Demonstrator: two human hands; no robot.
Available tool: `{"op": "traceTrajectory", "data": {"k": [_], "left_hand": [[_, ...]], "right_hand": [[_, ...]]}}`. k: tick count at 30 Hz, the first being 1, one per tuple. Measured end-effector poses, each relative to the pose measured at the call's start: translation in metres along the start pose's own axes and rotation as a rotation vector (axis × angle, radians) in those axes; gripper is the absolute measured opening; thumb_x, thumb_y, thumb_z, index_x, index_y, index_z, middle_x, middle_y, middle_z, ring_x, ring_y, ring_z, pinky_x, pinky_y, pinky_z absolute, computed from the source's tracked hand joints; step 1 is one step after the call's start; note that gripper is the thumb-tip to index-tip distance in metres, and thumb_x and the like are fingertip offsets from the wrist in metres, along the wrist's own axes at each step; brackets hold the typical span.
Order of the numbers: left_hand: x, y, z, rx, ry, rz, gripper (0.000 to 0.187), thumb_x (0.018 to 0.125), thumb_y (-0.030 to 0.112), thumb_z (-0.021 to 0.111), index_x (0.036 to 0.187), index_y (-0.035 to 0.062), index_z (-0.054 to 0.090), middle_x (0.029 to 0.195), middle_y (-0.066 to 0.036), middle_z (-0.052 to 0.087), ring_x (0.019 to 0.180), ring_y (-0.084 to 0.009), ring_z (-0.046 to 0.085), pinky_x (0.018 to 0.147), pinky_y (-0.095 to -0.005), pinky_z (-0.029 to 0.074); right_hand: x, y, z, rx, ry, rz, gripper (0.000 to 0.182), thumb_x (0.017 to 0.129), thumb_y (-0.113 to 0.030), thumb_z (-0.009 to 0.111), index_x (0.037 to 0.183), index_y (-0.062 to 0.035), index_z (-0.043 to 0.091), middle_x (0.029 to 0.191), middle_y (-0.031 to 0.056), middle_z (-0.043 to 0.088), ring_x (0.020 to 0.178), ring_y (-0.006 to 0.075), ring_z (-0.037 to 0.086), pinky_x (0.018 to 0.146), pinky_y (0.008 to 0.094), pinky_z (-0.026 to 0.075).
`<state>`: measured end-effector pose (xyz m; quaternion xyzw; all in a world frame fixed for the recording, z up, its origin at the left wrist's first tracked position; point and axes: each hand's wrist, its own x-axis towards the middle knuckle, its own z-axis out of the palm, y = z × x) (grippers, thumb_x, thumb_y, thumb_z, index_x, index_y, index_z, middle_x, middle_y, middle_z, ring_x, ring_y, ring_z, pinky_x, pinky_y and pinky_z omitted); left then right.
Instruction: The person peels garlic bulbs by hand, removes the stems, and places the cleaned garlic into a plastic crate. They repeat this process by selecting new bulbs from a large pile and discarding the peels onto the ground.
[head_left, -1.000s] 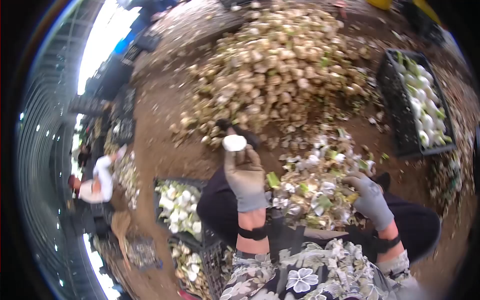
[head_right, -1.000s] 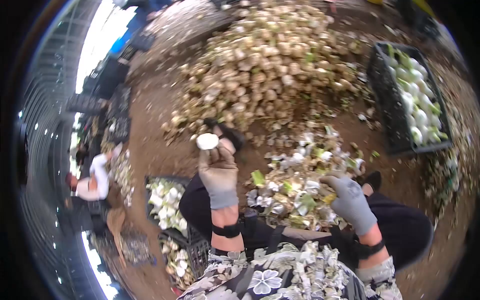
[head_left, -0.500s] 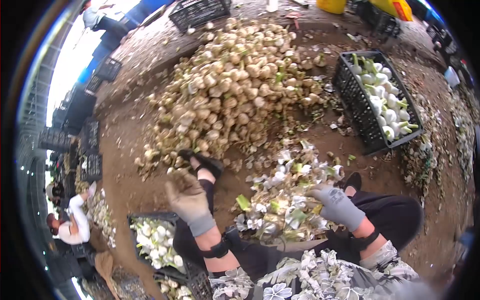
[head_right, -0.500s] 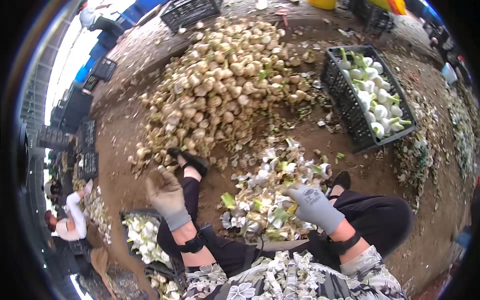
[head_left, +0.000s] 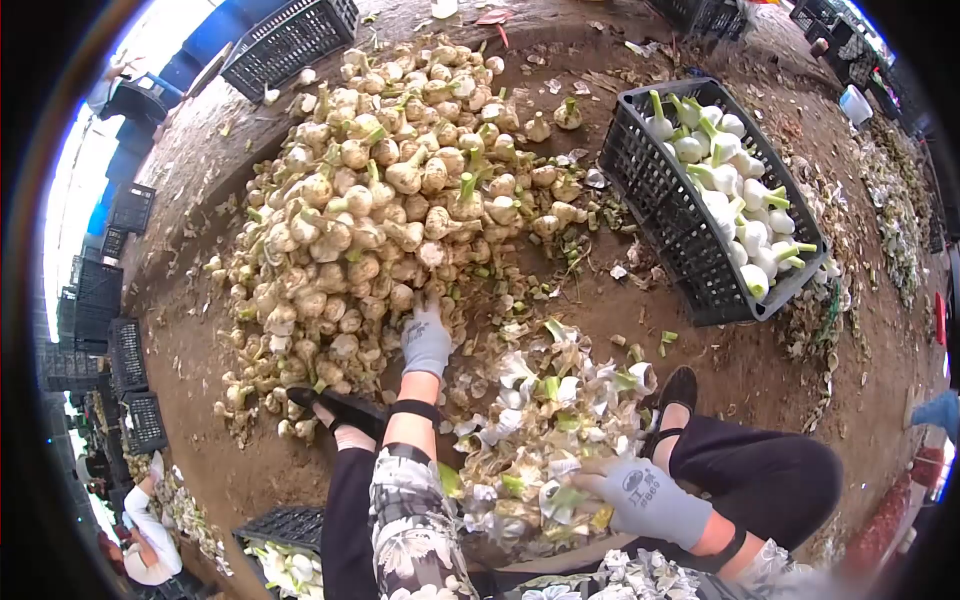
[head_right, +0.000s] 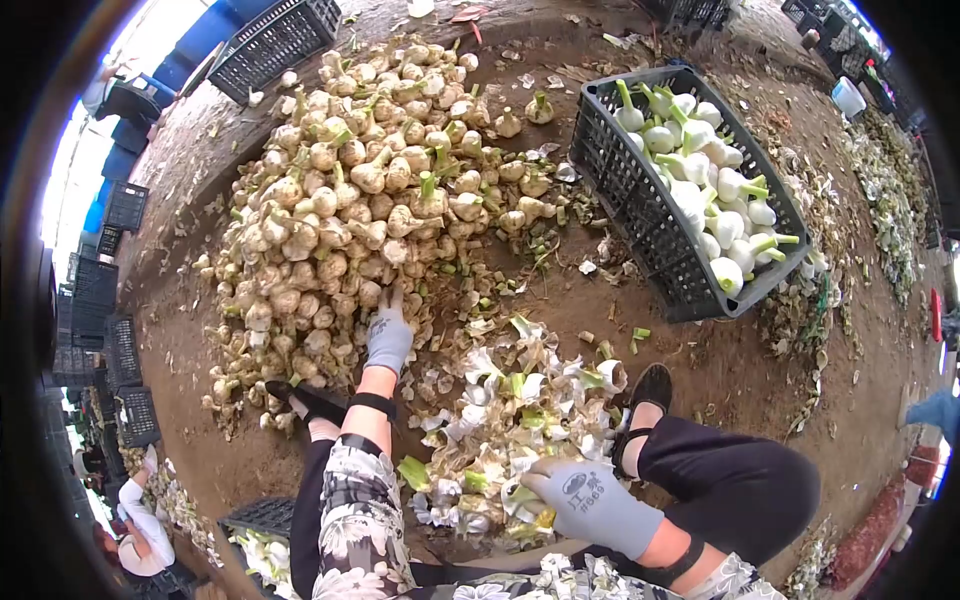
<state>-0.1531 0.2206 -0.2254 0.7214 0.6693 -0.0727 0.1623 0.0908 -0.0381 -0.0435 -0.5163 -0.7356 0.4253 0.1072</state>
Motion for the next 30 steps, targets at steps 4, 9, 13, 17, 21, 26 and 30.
{"op": "traceTrajectory", "data": {"k": [4,9,13,17,21,26,30], "left_hand": [[0.021,-0.007,0.017,0.033,-0.043,0.032,0.052,0.078,0.009,0.066,0.128,0.0049,0.053,0.14,-0.019,0.043,0.109,-0.0383,0.058,0.09,-0.0442,0.05],[-0.003,-0.022,0.027,-0.044,-0.119,0.065,0.049,0.077,0.012,0.068,0.124,0.0055,0.056,0.128,-0.025,0.05,0.108,-0.0409,0.057,0.089,-0.0445,0.049],[-0.038,-0.026,0.024,-0.125,-0.176,0.031,0.051,0.073,0.015,0.069,0.122,0.0059,0.057,0.119,-0.027,0.055,0.106,-0.0416,0.058,0.089,-0.0442,0.049],[-0.062,-0.047,0.021,-0.699,0.085,0.045,0.053,0.074,0.012,0.074,0.121,-0.0016,0.054,0.102,-0.015,0.064,0.085,-0.0233,0.064,0.073,-0.033,0.052],[-0.12,-0.01,-0.058,-1.573,-0.21,-0.159,0.048,0.08,0.009,0.07,0.123,-0.0017,0.05,0.098,-0.009,0.064,0.08,-0.0135,0.062,0.07,-0.0224,0.052],[-0.202,0.062,-0.116,-1.894,-0.207,0.11,0.056,0.077,-0.001,0.07,0.126,0.0042,0.043,0.111,-0.009,0.057,0.101,-0.0192,0.059,0.094,-0.0318,0.051],[-0.25,0.109,-0.116,-1.729,-0.09,0.435,0.062,0.069,-0.013,0.072,0.124,0.0052,0.049,0.123,-0.008,0.055,0.11,-0.0177,0.056,0.096,-0.0316,0.048]], "right_hand": [[0.009,0.003,-0.002,0.062,-0.082,0.059,0.034,0.08,-0.014,0.065,0.113,-0.0069,0.058,0.105,0.0102,0.062,0.097,0.0289,0.062,0.076,0.0378,0.05],[0.007,0.003,0.002,0.039,-0.034,-0.009,0.036,0.078,-0.011,0.064,0.113,-0.0051,0.056,0.104,0.013,0.061,0.094,0.0315,0.062,0.075,0.0393,0.05],[0.002,0.002,0.005,0.014,-0.038,-0.023,0.032,0.081,-0.015,0.064,0.11,-0.0046,0.056,0.101,0.0131,0.061,0.091,0.0318,0.062,0.073,0.0393,0.05],[-0.004,0.0,0.01,-0.007,0.029,-0.057,0.028,0.088,-0.026,0.061,0.107,-0.0057,0.057,0.091,0.0119,0.061,0.085,0.0313,0.063,0.07,0.04,0.05],[-0.004,-0.011,-0.005,0.095,0.0,0.051,0.036,0.082,-0.011,0.064,0.117,-0.0022,0.059,0.106,0.0152,0.064,0.097,0.0324,0.062,0.081,0.0392,0.05],[-0.005,-0.023,-0.017,0.715,0.175,0.187,0.047,0.095,-0.029,0.058,0.132,-0.0028,0.05,0.111,0.0111,0.063,0.1,0.0205,0.063,0.086,0.0315,0.05],[-0.015,-0.033,-0.023,1.388,0.33,0.241,0.041,0.097,-0.037,0.055,0.117,-0.0013,0.056,0.087,0.0016,0.06,0.076,0.0092,0.059,0.065,0.025,0.05]]}}
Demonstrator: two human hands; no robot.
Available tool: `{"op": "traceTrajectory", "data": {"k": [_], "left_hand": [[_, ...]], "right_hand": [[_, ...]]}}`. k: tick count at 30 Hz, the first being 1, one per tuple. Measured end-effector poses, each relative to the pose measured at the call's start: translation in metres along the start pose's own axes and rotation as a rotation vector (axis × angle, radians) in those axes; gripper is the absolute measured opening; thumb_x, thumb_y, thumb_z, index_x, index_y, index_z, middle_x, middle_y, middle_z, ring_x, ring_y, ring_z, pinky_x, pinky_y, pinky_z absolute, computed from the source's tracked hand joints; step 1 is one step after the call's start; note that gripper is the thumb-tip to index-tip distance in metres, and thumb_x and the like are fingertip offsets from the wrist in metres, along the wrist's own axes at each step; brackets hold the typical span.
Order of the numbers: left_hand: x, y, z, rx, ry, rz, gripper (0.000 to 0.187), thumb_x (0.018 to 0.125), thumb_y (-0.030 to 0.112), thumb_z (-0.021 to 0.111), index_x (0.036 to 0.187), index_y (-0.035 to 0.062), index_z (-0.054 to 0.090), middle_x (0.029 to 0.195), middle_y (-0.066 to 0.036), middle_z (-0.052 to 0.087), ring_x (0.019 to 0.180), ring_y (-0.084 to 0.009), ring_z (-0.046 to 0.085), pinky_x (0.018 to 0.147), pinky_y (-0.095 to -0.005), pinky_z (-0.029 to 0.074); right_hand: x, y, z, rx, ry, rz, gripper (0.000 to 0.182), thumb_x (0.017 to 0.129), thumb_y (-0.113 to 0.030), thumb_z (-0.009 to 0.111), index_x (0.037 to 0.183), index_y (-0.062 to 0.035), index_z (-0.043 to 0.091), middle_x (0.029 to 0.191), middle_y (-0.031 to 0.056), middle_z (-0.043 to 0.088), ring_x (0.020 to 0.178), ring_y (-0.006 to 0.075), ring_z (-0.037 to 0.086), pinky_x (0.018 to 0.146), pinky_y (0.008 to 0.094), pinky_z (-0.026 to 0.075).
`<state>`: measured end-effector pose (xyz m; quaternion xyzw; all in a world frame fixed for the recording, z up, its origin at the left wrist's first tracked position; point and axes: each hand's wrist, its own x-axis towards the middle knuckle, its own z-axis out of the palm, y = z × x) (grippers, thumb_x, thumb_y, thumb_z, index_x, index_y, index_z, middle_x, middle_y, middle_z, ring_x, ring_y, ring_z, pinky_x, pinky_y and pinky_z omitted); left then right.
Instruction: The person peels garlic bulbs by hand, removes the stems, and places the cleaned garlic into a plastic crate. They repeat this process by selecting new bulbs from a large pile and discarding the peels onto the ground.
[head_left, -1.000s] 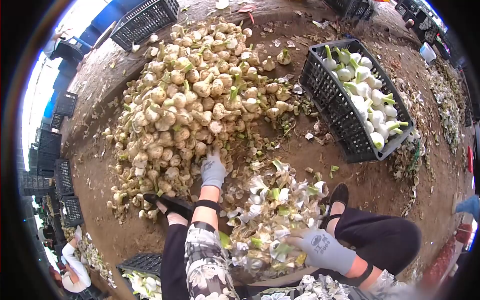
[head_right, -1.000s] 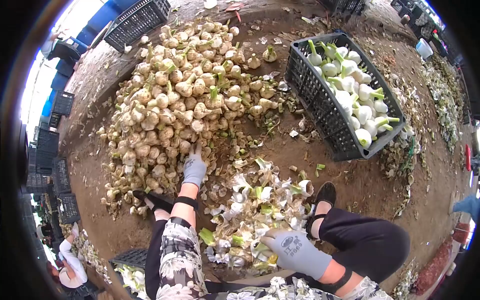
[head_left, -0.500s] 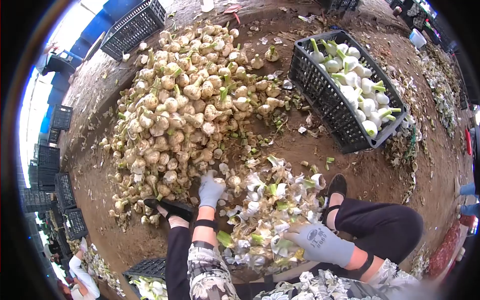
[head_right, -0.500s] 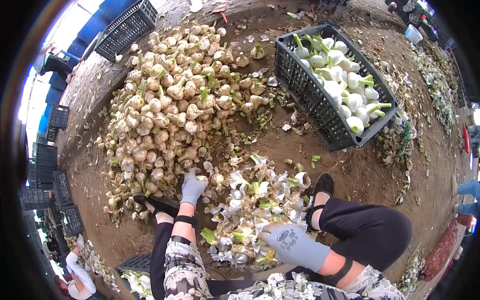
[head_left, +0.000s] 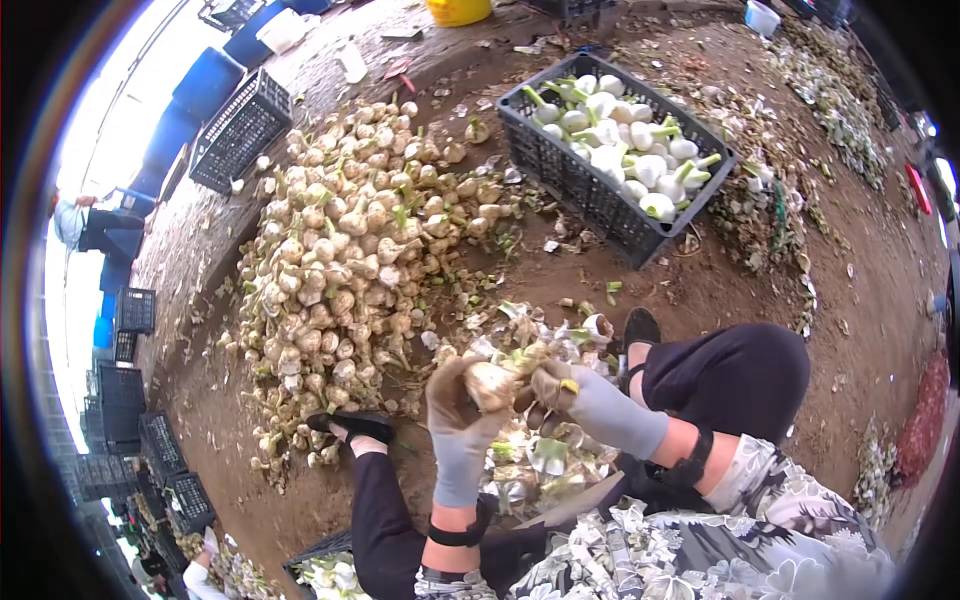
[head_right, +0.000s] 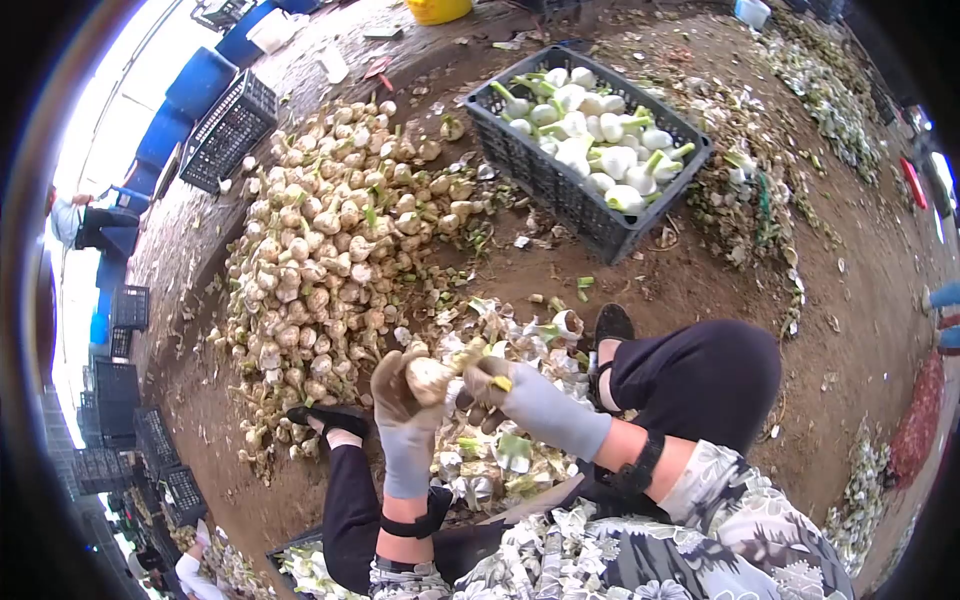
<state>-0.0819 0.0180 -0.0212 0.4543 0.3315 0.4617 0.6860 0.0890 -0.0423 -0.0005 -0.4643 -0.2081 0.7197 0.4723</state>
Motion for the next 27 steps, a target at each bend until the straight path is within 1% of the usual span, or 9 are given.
{"op": "traceTrajectory", "data": {"k": [3,5,11,15,19,21,22,26,27], "left_hand": [[-0.015,-0.01,0.012,0.208,-0.068,0.104,0.064,0.063,-0.011,0.079,0.121,0.0042,0.054,0.126,-0.01,0.056,0.112,-0.0222,0.057,0.095,-0.0346,0.048],[-0.015,-0.002,0.015,0.691,-0.23,0.404,0.058,0.068,-0.006,0.079,0.119,0.0061,0.054,0.128,-0.014,0.054,0.119,-0.0261,0.054,0.096,-0.0359,0.047],[-0.014,0.006,0.024,0.899,-0.263,0.642,0.048,0.067,-0.004,0.08,0.109,0.0057,0.058,0.118,-0.018,0.06,0.107,-0.0299,0.061,0.089,-0.0362,0.052],[-0.017,0.001,0.021,0.876,-0.244,0.595,0.052,0.069,0.002,0.083,0.113,0.0061,0.056,0.121,-0.017,0.059,0.107,-0.0289,0.061,0.089,-0.0352,0.052],[-0.024,-0.007,0.024,0.393,-0.18,0.33,0.073,0.068,0.012,0.086,0.129,0.0089,0.047,0.13,-0.015,0.053,0.113,-0.0242,0.057,0.094,-0.0355,0.05],[-0.03,0.0,0.035,-0.083,-0.041,0.046,0.069,0.07,0.005,0.084,0.128,0.0069,0.048,0.128,-0.015,0.055,0.114,-0.0227,0.056,0.097,-0.0348,0.048],[-0.034,0.001,0.037,-0.248,0.007,-0.052,0.066,0.074,0.004,0.08,0.131,0.0065,0.046,0.127,-0.012,0.055,0.116,-0.0218,0.055,0.101,-0.0352,0.045],[-0.039,-0.005,0.033,-0.318,0.015,-0.17,0.056,0.088,0.014,0.068,0.137,0.01,0.041,0.13,-0.007,0.051,0.118,-0.0197,0.053,0.1,-0.0371,0.045],[-0.039,-0.004,0.034,-0.319,0.018,-0.17,0.056,0.088,0.014,0.068,0.137,0.01,0.041,0.13,-0.007,0.051,0.118,-0.0197,0.053,0.1,-0.0371,0.045]], "right_hand": [[-0.003,0.003,-0.011,0.039,0.052,-0.055,0.041,0.097,-0.042,0.055,0.104,-0.0024,0.057,0.081,0.0018,0.059,0.067,0.0088,0.057,0.056,0.0244,0.047],[-0.003,0.009,-0.019,-0.141,0.06,-0.059,0.039,0.097,-0.041,0.055,0.102,-0.0022,0.058,0.077,0.0029,0.058,0.062,0.0085,0.054,0.053,0.0253,0.045],[-0.016,-0.019,-0.01,-0.034,0.097,-0.101,0.032,0.098,-0.034,0.056,0.08,-0.0076,0.053,0.061,-0.0056,0.043,0.051,0.0029,0.04,0.045,0.021,0.031],[-0.016,-0.016,-0.017,-0.086,0.001,-0.117,0.03,0.097,-0.03,0.057,0.079,-0.0053,0.057,0.062,-0.0049,0.047,0.053,0.0028,0.042,0.046,0.0212,0.033],[-0.012,-0.01,-0.021,-0.219,0.001,-0.165,0.024,0.094,-0.024,0.061,0.095,-0.0005,0.065,0.074,-0.0013,0.062,0.067,0.0036,0.053,0.058,0.0238,0.044],[-0.009,-0.002,-0.02,-0.295,-0.026,-0.44,0.018,0.092,-0.018,0.064,0.1,-0.001,0.064,0.083,0.0029,0.067,0.076,0.0076,0.059,0.067,0.0259,0.048],[-0.01,-0.006,-0.023,-0.487,-0.027,-0.471,0.019,0.088,-0.012,0.068,0.103,-0.0019,0.063,0.087,0.007,0.068,0.085,0.0149,0.064,0.075,0.0282,0.05],[-0.008,-0.011,-0.019,-0.534,-0.037,-0.405,0.022,0.084,-0.011,0.071,0.103,-0.0032,0.063,0.092,0.0102,0.067,0.089,0.0227,0.065,0.078,0.0317,0.05],[-0.006,-0.009,-0.019,-0.634,0.009,-0.507,0.023,0.082,-0.011,0.072,0.103,-0.0031,0.063,0.094,0.0108,0.066,0.09,0.0249,0.065,0.079,0.0333,0.05]]}}
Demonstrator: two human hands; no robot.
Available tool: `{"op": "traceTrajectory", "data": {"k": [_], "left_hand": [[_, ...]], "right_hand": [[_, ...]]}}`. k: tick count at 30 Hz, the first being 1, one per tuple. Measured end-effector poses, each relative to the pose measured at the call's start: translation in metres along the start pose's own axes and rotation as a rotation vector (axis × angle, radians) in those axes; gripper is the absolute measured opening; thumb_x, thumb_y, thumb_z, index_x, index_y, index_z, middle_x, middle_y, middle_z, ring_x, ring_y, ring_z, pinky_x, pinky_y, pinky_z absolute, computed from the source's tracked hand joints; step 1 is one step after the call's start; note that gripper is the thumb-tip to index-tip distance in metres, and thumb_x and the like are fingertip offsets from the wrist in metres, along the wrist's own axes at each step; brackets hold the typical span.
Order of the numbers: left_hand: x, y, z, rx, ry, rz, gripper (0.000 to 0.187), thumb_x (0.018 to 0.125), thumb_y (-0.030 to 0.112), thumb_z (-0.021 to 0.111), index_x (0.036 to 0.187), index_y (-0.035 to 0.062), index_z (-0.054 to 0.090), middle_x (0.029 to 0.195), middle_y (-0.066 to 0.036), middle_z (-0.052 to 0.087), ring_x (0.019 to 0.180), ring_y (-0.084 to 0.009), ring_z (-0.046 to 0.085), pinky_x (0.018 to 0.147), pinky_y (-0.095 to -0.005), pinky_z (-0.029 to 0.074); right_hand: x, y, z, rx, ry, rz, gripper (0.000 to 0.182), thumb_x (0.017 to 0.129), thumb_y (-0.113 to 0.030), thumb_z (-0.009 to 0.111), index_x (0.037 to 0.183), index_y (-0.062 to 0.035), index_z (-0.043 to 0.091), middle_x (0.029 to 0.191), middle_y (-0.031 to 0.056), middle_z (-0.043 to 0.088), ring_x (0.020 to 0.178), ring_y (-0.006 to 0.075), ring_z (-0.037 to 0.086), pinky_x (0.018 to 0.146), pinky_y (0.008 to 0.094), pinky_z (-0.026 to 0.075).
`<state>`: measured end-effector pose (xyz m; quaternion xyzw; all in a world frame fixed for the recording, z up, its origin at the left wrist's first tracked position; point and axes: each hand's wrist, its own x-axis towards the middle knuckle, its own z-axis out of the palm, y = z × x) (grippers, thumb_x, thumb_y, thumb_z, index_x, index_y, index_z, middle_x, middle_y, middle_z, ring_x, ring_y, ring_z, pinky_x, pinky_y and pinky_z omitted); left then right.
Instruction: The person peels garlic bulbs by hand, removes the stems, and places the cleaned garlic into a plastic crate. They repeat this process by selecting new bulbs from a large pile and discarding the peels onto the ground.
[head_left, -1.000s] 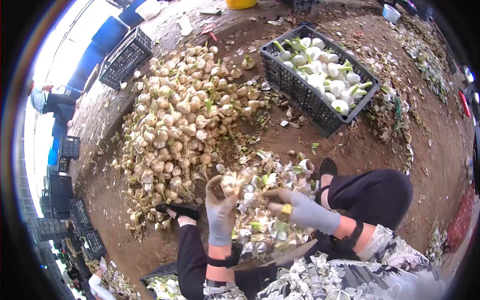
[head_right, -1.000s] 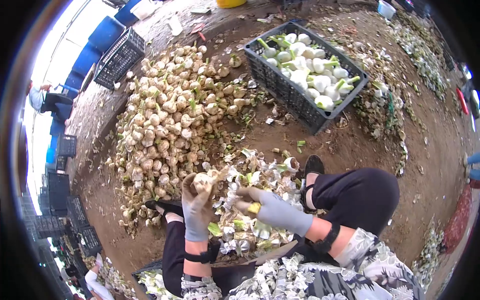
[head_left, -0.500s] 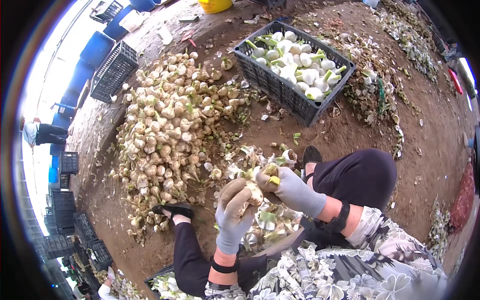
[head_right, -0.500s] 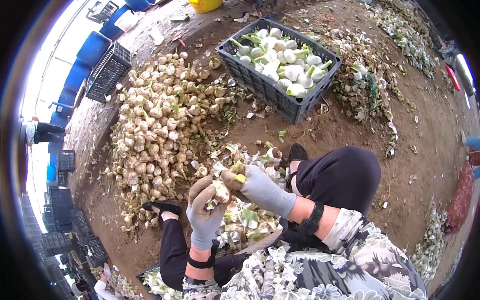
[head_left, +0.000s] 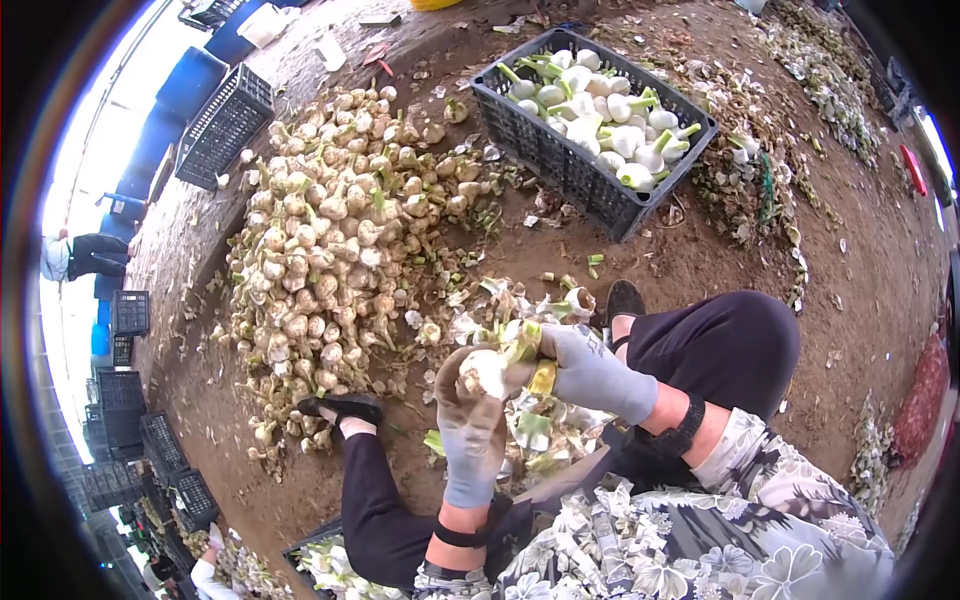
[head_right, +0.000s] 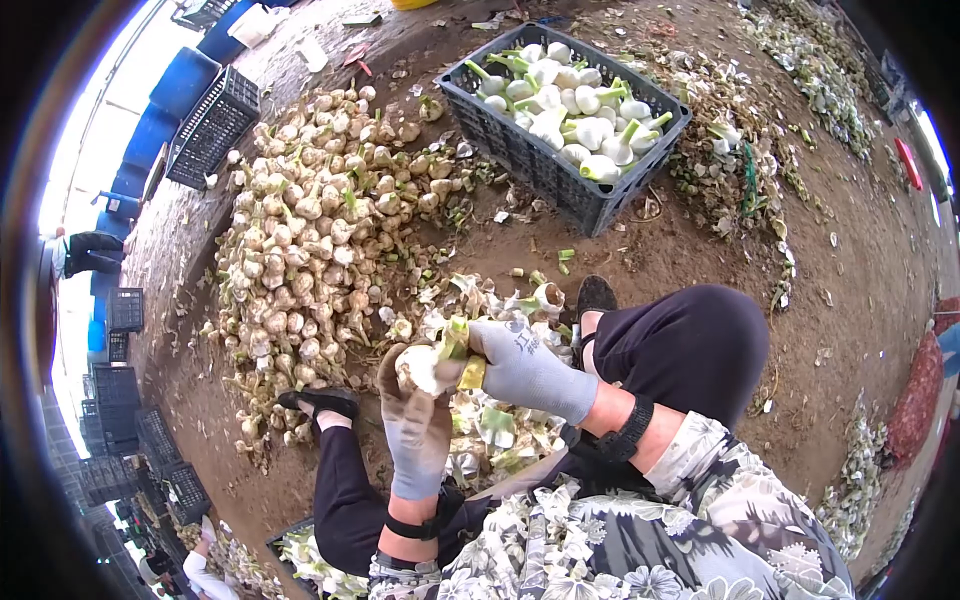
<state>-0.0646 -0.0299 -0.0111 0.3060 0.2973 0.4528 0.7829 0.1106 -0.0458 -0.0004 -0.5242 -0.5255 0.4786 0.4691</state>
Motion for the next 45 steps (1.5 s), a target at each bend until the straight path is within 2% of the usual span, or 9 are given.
{"op": "traceTrajectory", "data": {"k": [6,8,15,19,23,30,33,38,45], "left_hand": [[0.0,0.001,-0.001,0.431,0.12,0.078,0.04,0.096,0.014,0.054,0.132,-0.0013,0.044,0.127,-0.008,0.052,0.115,-0.0152,0.051,0.1,-0.03,0.04],[0.009,0.003,0.001,0.533,0.148,0.15,0.037,0.102,0.026,0.042,0.128,0.0009,0.049,0.114,-0.011,0.059,0.096,-0.0164,0.062,0.077,-0.0283,0.054],[0.026,0.001,-0.032,-0.172,0.053,-0.5,0.052,0.098,0.051,0.04,0.113,0.006,0.061,0.103,-0.01,0.065,0.085,-0.0193,0.065,0.072,-0.0307,0.053],[0.023,0.006,-0.015,0.425,0.021,0.107,0.053,0.091,0.036,0.064,0.125,-0.0033,0.053,0.118,-0.011,0.059,0.112,-0.0184,0.055,0.097,-0.0327,0.044],[0.021,0.008,-0.014,0.863,-0.072,0.231,0.036,0.085,0.014,0.072,0.114,-0.0047,0.061,0.12,-0.01,0.058,0.11,-0.0167,0.055,0.096,-0.0322,0.045],[0.014,0.006,-0.014,0.107,0.017,-0.079,0.04,0.096,0.036,0.05,0.104,-0.0024,0.059,0.102,-0.018,0.065,0.094,-0.0255,0.063,0.085,-0.0379,0.052],[0.012,-0.005,-0.026,-0.363,0.04,-0.234,0.037,0.096,0.037,0.05,0.102,0.002,0.061,0.098,-0.018,0.067,0.097,-0.0318,0.063,0.084,-0.0437,0.052],[0.028,0.012,-0.011,-0.441,0.097,-0.006,0.029,0.098,0.033,0.048,0.099,0.0057,0.059,0.088,-0.004,0.058,0.097,-0.0226,0.053,0.092,-0.0402,0.05],[0.048,0.02,-0.064,-0.579,0.193,0.267,0.038,0.095,0.028,0.056,0.125,0.005,0.055,0.128,-0.011,0.059,0.116,-0.0254,0.057,0.099,-0.0408,0.051]], "right_hand": [[0.002,-0.002,-0.003,-0.113,-0.018,-0.177,0.026,0.08,-0.015,0.075,0.099,-0.0023,0.062,0.095,0.0127,0.063,0.09,0.0289,0.063,0.078,0.0365,0.049],[-0.001,-0.003,-0.004,-0.165,-0.008,-0.113,0.022,0.081,-0.016,0.074,0.094,-0.0033,0.063,0.086,0.0099,0.062,0.084,0.0221,0.063,0.073,0.0329,0.049],[-0.005,-0.004,-0.007,0.368,-0.143,0.36,0.016,0.088,-0.014,0.068,0.095,-0.0007,0.063,0.084,0.0004,0.064,0.075,0.0034,0.058,0.059,0.0216,0.046],[-0.008,-0.005,0.0,0.466,-0.03,0.311,0.013,0.087,-0.01,0.066,0.094,0.001,0.063,0.082,0.0013,0.065,0.076,0.0047,0.059,0.062,0.0243,0.048],[-0.006,-0.008,-0.006,0.244,-0.18,0.265,0.015,0.085,-0.013,0.071,0.09,-0.0008,0.062,0.074,-0.0014,0.059,0.071,0.0046,0.05,0.062,0.0248,0.044],[-0.008,-0.002,-0.014,0.516,-0.214,0.279,0.02,0.077,-0.007,0.076,0.093,0.0002,0.067,0.077,-0.0002,0.064,0.068,0.0049,0.052,0.062,0.0234,0.044],[-0.009,-0.004,-0.021,0.109,-0.138,-0.058,0.024,0.077,-0.016,0.08,0.091,-0.0005,0.066,0.078,0.0016,0.064,0.069,0.0066,0.053,0.064,0.026,0.045],[-0.011,-0.006,-0.016,0.422,-0.384,0.269,0.024,0.075,-0.018,0.081,0.085,-0.0023,0.065,0.073,-0.0007,0.06,0.069,0.0057,0.05,0.062,0.0258,0.043],[-0.018,0.004,0.004,0.207,-0.929,0.171,0.019,0.081,-0.02,0.073,0.083,-0.0022,0.065,0.068,0.0097,0.059,0.066,0.0179,0.057,0.06,0.033,0.042]]}}
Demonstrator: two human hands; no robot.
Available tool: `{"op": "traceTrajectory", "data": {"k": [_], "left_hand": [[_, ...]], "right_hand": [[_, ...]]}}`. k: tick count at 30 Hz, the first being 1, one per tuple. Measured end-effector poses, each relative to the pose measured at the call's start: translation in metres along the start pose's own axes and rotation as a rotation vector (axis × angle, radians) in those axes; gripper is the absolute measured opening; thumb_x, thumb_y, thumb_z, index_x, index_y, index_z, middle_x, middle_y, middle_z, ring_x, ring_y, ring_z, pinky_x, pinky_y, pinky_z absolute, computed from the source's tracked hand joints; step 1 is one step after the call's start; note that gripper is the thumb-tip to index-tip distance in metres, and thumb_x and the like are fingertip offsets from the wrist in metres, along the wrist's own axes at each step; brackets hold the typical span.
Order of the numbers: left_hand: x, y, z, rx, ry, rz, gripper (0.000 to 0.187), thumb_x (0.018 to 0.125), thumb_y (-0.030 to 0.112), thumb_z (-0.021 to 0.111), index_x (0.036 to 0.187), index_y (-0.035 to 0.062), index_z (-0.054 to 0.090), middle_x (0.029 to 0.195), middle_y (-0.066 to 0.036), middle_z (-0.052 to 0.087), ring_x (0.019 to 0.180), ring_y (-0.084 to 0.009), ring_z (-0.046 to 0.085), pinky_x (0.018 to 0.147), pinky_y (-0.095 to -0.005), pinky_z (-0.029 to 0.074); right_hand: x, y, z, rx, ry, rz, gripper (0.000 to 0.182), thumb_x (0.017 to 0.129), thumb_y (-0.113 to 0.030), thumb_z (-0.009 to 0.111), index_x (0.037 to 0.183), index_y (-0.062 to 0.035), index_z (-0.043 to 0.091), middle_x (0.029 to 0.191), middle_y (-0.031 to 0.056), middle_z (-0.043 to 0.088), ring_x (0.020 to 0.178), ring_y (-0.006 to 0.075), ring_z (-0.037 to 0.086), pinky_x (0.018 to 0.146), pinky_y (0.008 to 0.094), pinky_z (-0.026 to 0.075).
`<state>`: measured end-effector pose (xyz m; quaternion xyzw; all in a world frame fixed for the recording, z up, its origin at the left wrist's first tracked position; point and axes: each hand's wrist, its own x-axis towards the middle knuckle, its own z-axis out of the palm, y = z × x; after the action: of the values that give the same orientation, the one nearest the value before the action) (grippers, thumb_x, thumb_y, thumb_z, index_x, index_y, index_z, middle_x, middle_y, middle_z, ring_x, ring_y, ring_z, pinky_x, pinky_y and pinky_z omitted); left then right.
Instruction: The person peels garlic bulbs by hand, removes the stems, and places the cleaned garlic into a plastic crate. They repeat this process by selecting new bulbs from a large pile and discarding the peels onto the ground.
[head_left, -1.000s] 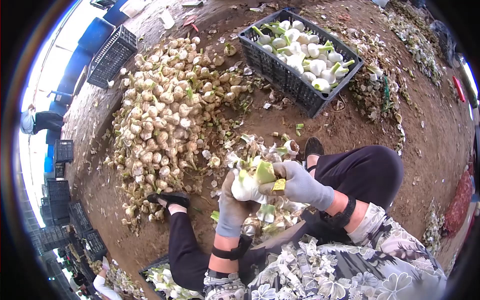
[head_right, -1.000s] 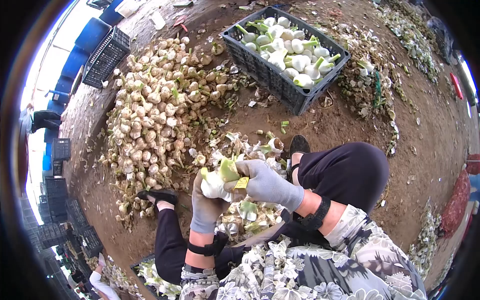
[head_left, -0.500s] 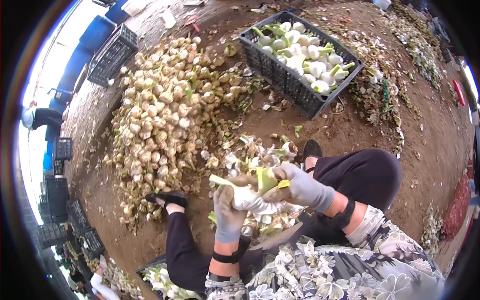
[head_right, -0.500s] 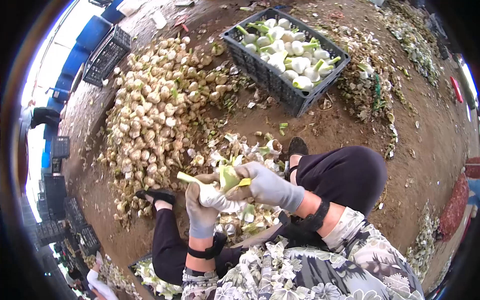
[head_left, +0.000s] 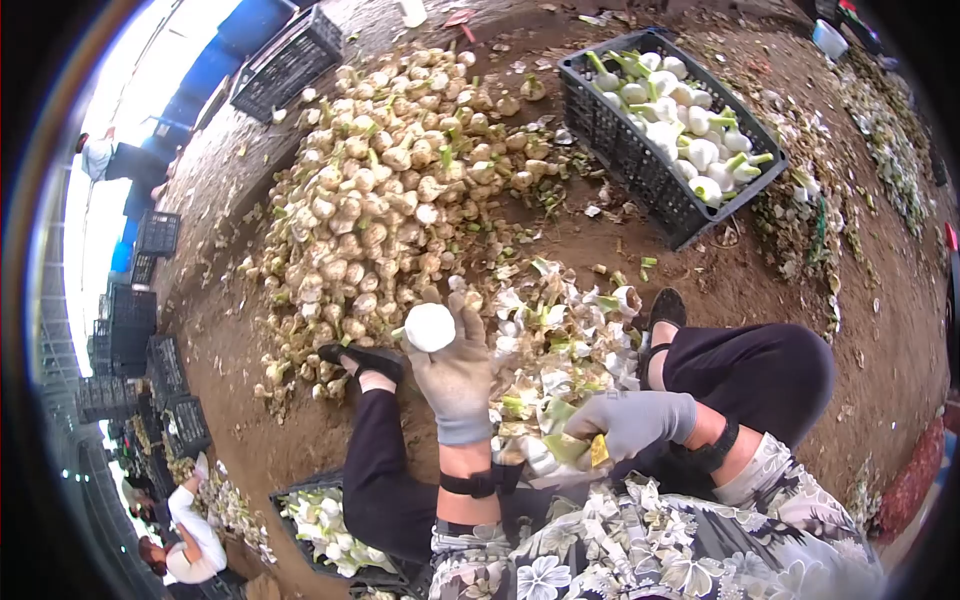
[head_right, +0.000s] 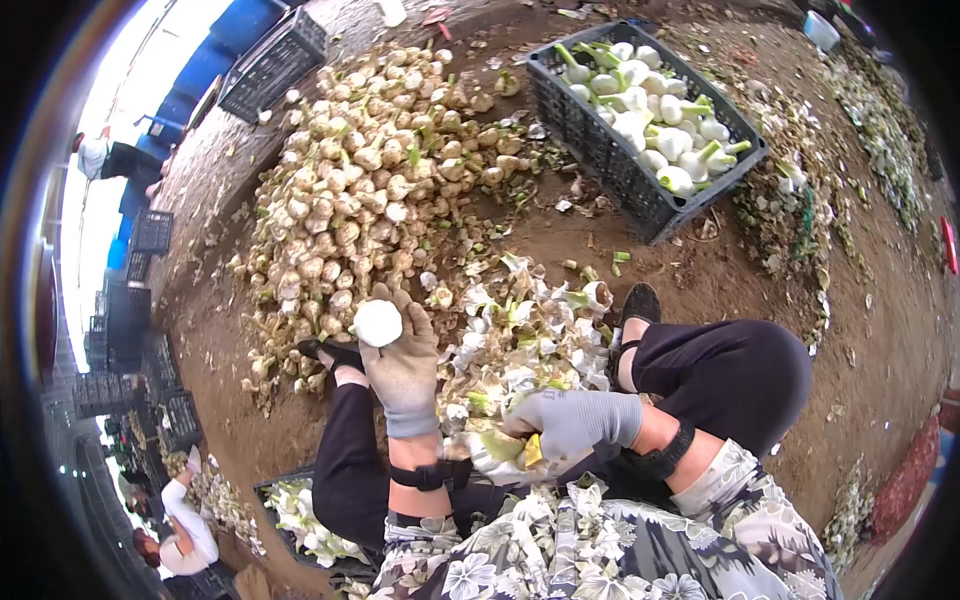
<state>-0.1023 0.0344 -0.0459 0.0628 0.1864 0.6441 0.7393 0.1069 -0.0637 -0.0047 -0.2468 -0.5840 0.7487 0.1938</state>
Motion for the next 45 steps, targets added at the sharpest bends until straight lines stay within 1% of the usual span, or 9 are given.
{"op": "traceTrajectory", "data": {"k": [4,10,14,22,25,27,33,37,45], "left_hand": [[0.005,0.065,-0.033,-0.133,0.01,0.18,0.03,0.091,0.023,0.062,0.113,0.0029,0.06,0.12,-0.013,0.061,0.114,-0.0281,0.058,0.092,-0.0407,0.055],[-0.077,0.235,-0.06,-0.215,0.215,0.926,0.036,0.088,0.023,0.06,0.111,-0.0049,0.056,0.106,-0.021,0.065,0.094,-0.0323,0.066,0.087,-0.0406,0.058],[-0.133,0.276,-0.054,-0.364,0.254,1.2,0.066,0.097,0.043,0.044,0.131,-0.0123,0.039,0.127,-0.03,0.053,0.114,-0.0384,0.058,0.097,-0.0435,0.052],[-0.037,0.208,-0.05,-0.05,0.201,0.619,0.043,0.097,0.03,0.051,0.122,-0.005,0.053,0.117,-0.021,0.063,0.108,-0.028,0.062,0.089,-0.0376,0.056],[0.024,0.155,-0.043,0.258,0.206,0.374,0.027,0.095,0.023,0.057,0.111,0.0027,0.064,0.105,-0.009,0.067,0.101,-0.0218,0.063,0.09,-0.0352,0.054],[0.066,0.12,-0.059,0.37,0.301,0.219,0.025,0.095,0.018,0.057,0.118,0.0085,0.06,0.109,-0.01,0.064,0.095,-0.0229,0.063,0.083,-0.0367,0.055],[0.149,0.059,-0.161,1.354,0.211,-0.025,0.056,0.094,0.012,0.057,0.145,0.0075,0.035,0.125,-0.008,0.055,0.1,-0.0158,0.058,0.085,-0.03,0.051],[0.205,0.065,-0.282,2.217,0.127,0.187,0.065,0.089,0.012,0.061,0.145,-0.0019,0.031,0.144,-0.025,0.04,0.133,-0.0365,0.04,0.108,-0.0397,0.033],[0.188,0.04,-0.194,2.339,0.346,-0.104,0.062,0.079,0.014,0.071,0.132,-0.0042,0.045,0.127,-0.024,0.053,0.119,-0.0387,0.05,0.099,-0.0417,0.041]], "right_hand": [[0.001,0.017,0.008,-0.602,0.08,0.224,0.026,0.082,-0.02,0.062,0.103,-0.0037,0.063,0.092,0.0179,0.066,0.088,0.037,0.062,0.079,0.0414,0.048],[0.004,0.027,0.004,-0.759,0.309,0.212,0.042,0.072,0.001,0.051,0.111,-0.0076,0.066,0.097,0.0147,0.068,0.094,0.0323,0.064,0.084,0.0408,0.047],[0.017,0.012,0.01,-0.807,0.29,0.264,0.045,0.071,0.005,0.051,0.111,-0.0086,0.066,0.103,0.0148,0.068,0.098,0.0325,0.063,0.087,0.0413,0.047],[0.026,0.03,0.002,-0.886,0.304,0.282,0.023,0.086,-0.026,0.063,0.083,-0.0038,0.066,0.077,0.0155,0.065,0.078,0.0344,0.065,0.07,0.0429,0.049],[0.027,0.029,-0.001,-0.831,0.323,0.294,0.014,0.079,-0.014,0.062,0.09,-0.0052,0.066,0.088,0.013,0.066,0.085,0.0322,0.065,0.071,0.0418,0.05],[0.024,0.029,-0.002,-0.849,0.353,0.269,0.039,0.074,-0.011,0.06,0.113,-0.0085,0.062,0.096,0.0101,0.065,0.089,0.0302,0.065,0.072,0.0417,0.05],[0.017,0.066,0.004,-0.97,0.339,0.254,0.049,0.079,-0.014,0.056,0.127,-0.0087,0.053,0.095,0.0149,0.063,0.086,0.0317,0.064,0.069,0.0413,0.051],[0.021,0.09,0.007,-0.852,0.363,0.184,0.043,0.08,-0.016,0.055,0.122,-0.0037,0.052,0.109,0.0182,0.061,0.095,0.0353,0.062,0.075,0.0422,0.051],[0.029,0.069,-0.001,-0.729,0.378,0.162,0.046,0.077,-0.013,0.055,0.122,-0.0028,0.05,0.113,0.0195,0.059,0.095,0.0347,0.063,0.074,0.0429,0.051]]}}
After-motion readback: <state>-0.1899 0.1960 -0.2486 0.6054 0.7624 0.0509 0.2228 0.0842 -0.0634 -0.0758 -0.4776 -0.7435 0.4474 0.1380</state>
